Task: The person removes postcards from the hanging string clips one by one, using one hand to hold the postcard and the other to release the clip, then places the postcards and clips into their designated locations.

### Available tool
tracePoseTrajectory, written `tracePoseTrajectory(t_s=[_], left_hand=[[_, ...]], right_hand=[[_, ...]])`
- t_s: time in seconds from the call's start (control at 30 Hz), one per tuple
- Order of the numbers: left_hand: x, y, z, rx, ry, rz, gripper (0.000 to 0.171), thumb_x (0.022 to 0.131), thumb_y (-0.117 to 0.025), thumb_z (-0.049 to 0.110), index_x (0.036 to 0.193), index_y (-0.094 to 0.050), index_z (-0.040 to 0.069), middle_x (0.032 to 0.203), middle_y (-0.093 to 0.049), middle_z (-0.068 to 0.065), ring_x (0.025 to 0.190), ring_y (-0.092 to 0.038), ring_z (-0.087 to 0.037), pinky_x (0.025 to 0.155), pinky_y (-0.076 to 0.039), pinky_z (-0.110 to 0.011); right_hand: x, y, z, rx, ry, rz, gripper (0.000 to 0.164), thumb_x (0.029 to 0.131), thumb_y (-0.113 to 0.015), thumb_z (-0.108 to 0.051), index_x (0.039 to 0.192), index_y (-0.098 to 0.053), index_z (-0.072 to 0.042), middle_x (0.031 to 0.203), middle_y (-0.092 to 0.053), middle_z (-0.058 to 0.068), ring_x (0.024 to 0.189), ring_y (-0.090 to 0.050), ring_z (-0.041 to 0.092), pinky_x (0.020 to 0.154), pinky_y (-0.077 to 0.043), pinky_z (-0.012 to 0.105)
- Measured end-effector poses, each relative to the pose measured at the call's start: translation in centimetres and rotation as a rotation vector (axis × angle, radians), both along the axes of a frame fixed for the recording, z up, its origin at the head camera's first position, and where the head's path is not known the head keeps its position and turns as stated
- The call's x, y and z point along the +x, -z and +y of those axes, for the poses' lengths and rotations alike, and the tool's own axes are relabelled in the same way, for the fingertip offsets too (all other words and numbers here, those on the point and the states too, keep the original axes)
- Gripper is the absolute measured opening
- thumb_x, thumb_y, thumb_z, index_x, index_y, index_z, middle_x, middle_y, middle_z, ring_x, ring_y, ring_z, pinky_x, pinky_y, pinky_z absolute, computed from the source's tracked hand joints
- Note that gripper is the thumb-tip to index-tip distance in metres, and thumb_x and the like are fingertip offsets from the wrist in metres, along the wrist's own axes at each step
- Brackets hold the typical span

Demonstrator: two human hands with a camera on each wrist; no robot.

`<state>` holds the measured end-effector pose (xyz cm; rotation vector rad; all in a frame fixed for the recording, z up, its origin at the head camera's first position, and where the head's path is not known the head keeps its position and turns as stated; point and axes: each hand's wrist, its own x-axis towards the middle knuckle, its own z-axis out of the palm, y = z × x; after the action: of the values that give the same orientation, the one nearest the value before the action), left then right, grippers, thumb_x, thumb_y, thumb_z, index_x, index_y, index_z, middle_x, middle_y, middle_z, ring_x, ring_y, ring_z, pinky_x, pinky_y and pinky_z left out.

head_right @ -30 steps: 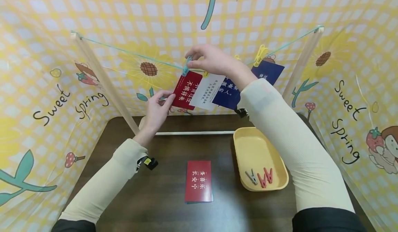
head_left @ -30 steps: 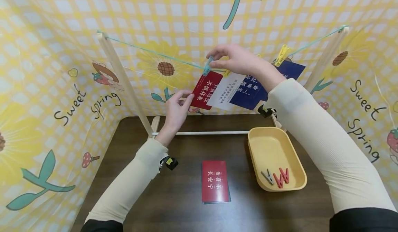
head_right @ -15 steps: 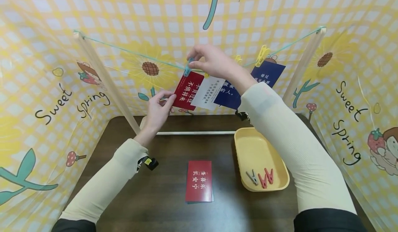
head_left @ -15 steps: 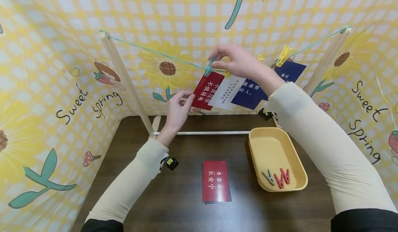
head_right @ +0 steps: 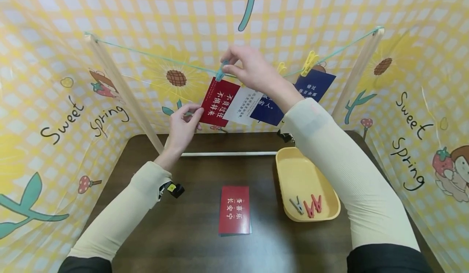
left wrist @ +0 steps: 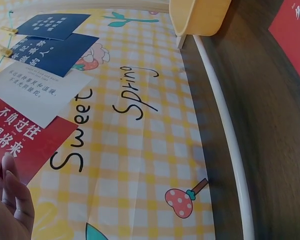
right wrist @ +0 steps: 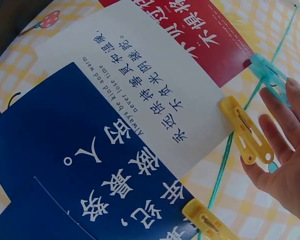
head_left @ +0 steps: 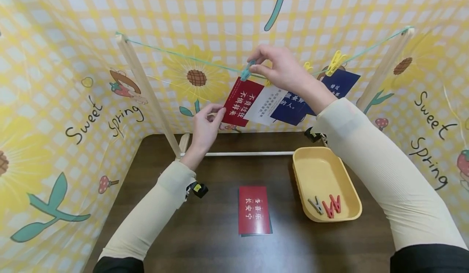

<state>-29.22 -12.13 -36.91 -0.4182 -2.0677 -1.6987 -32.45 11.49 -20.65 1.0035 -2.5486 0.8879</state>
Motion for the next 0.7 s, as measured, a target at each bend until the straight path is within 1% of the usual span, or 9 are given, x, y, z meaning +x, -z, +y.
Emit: tracePoseTrajectory(t_s=[0.1, 0.23, 0.37, 0.43, 0.57, 0.7], left_hand=[[0.1, 0.1, -0.4, 0.008, -0.004, 0.001, 0.019, 0.104, -0.067, 0.015, 0.109, -0.073, -0.003, 0.099, -0.07, -0.02, 0.053, -0.061, -0.016, 0.049, -0.049, -0.021], [0.2, 0.2, -0.8, 0.016, -0.014, -0.002, 0.02, 0.104, -0.066, 0.014, 0.11, -0.072, -0.004, 0.099, -0.069, -0.02, 0.053, -0.059, -0.009, 0.049, -0.048, -0.021], [0.3, 0.2, -1.4, 0.028, -0.023, 0.008, 0.02, 0.103, -0.067, 0.013, 0.11, -0.072, -0.005, 0.099, -0.068, -0.022, 0.052, -0.058, -0.006, 0.048, -0.046, -0.018], [0.5, 0.1, -1.6, 0.036, -0.029, 0.015, 0.021, 0.103, -0.067, 0.013, 0.11, -0.071, -0.006, 0.099, -0.068, -0.023, 0.052, -0.058, -0.005, 0.047, -0.045, -0.018], [0.7, 0.1, -2.2, 0.029, -0.051, 0.026, 0.02, 0.103, -0.067, 0.013, 0.11, -0.071, -0.005, 0.098, -0.068, -0.02, 0.051, -0.058, -0.005, 0.046, -0.042, -0.017], [0.8, 0.2, -2.9, 0.027, -0.072, 0.024, 0.02, 0.103, -0.067, 0.014, 0.11, -0.071, -0.005, 0.097, -0.068, -0.018, 0.051, -0.058, -0.006, 0.048, -0.045, -0.019]], right_hand=[[0.1, -0.1, -0.1, -0.013, -0.003, 0.021, 0.021, 0.103, -0.067, -0.018, 0.118, -0.067, -0.003, 0.11, -0.074, 0.012, 0.11, -0.065, 0.024, 0.106, -0.047, 0.046], [0.4, -0.2, -0.2, -0.022, 0.002, 0.048, 0.021, 0.104, -0.067, -0.018, 0.119, -0.067, -0.003, 0.112, -0.073, 0.012, 0.111, -0.065, 0.025, 0.108, -0.047, 0.045], [0.5, -0.2, -0.2, -0.035, 0.012, 0.083, 0.02, 0.104, -0.066, -0.018, 0.118, -0.067, -0.003, 0.113, -0.072, 0.011, 0.114, -0.063, 0.025, 0.108, -0.045, 0.042], [0.5, -0.1, -0.1, -0.043, 0.012, 0.109, 0.02, 0.103, -0.067, -0.018, 0.117, -0.067, -0.003, 0.114, -0.073, 0.011, 0.114, -0.061, 0.026, 0.107, -0.044, 0.041], [0.7, 0.0, -0.1, -0.07, 0.01, 0.156, 0.02, 0.103, -0.067, -0.017, 0.115, -0.066, -0.002, 0.114, -0.073, 0.012, 0.112, -0.06, 0.027, 0.102, -0.044, 0.041], [1.0, 0.0, 0.0, -0.099, 0.016, 0.193, 0.021, 0.103, -0.067, -0.015, 0.117, -0.065, 0.0, 0.114, -0.072, 0.014, 0.109, -0.058, 0.029, 0.098, -0.044, 0.041]])
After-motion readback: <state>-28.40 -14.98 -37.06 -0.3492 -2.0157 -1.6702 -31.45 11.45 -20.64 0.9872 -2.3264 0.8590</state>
